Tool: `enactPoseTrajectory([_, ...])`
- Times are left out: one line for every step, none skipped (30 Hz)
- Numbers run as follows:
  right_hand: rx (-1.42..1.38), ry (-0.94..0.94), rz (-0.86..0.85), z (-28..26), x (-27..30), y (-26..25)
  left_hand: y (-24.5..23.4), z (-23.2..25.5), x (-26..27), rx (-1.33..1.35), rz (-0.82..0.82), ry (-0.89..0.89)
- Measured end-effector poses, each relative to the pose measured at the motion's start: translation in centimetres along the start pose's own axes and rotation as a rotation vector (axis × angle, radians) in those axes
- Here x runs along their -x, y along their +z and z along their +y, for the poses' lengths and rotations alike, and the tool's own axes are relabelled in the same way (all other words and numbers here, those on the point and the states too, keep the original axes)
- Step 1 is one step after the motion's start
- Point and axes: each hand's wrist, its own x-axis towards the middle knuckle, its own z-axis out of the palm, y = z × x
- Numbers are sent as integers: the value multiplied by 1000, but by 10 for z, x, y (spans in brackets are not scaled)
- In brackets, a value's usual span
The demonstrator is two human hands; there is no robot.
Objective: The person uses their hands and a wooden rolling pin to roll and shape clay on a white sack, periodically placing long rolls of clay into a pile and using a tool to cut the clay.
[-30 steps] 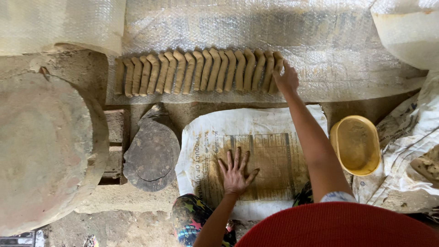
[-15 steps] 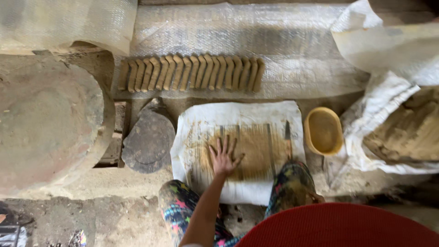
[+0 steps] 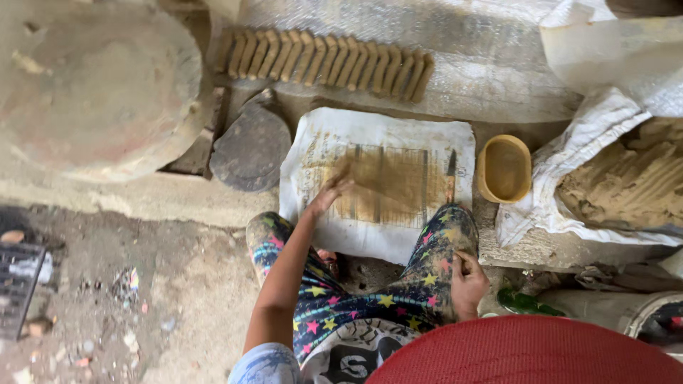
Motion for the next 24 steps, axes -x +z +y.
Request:
enactPoseTrajectory([70,17,21,-2,-3,0,4,-15,14,15,22,-1])
enactPoseTrajectory([141,34,44,-5,-3,-1,10,-30,27,71,18,74])
enactPoseTrajectory([132,6,6,-9,-5,-4,10,-44,42,129,37,152])
enactPoseTrajectory([202,2,13,-11,-3,-10,10,-56,53,89,50,157])
enactPoseTrajectory([272,-10,19,-12,-3,-11,16,-61,62,2,58,162])
enactPoseTrajectory([263,-45,-20,-11,-4,-8,22,-64,67,-96,66,175])
enactPoseTrajectory([153,-13,-18,-7,-6,-6,32,-65,65,-238,55,184])
enactPoseTrajectory([44,24,-20,-2,-11,-4,38,-66,63,-368,52,200])
enactPoseTrajectory([41,6,-38,2,-12,-1,43,-70,62,-491,44,204])
enactPoseTrajectory([-77,1,-27,4,-16,3,46,-77,63,-587,29,164])
enactPoseTrajectory([-192,5,-6,6,-17,6,51,-83,61,-658,-8,107])
enactPoseTrajectory([-194,-4,-12,8,-19,7,55,-91,62,-749,-83,-40])
enactPoseTrajectory([-151,89,-32,8,-18,5,59,-99,63,-746,-82,-37])
enactPoseTrajectory([-107,181,-53,8,-18,4,63,-106,65,-816,-100,-62])
enactPoseTrajectory([-107,180,-49,8,-18,4,64,-110,66,-890,-120,-87])
enactPoseTrajectory([-138,154,-50,8,-20,5,65,-112,66,-890,-121,-83])
enactPoseTrajectory([-170,129,-50,7,-20,5,65,-113,66,-906,-117,-80])
enactPoseTrajectory([-169,130,-47,7,-19,5,65,-113,66,-922,-113,-77])
enactPoseTrajectory([-156,126,-45,6,-19,5,64,-110,68,-924,-114,-74])
enactPoseTrajectory([-144,121,-44,6,-19,4,63,-108,70,-926,-121,-65])
enactPoseTrajectory([-142,122,-40,5,-19,4,63,-105,71,-928,-128,-57])
enactPoseTrajectory([-152,94,-55,4,-19,3,63,-103,73,-929,-131,-54])
enactPoseTrajectory([-163,65,-68,4,-20,3,62,-100,75,-932,-135,-75])
enactPoseTrajectory([-163,64,-62,4,-20,2,62,-97,76,-936,-140,-97])
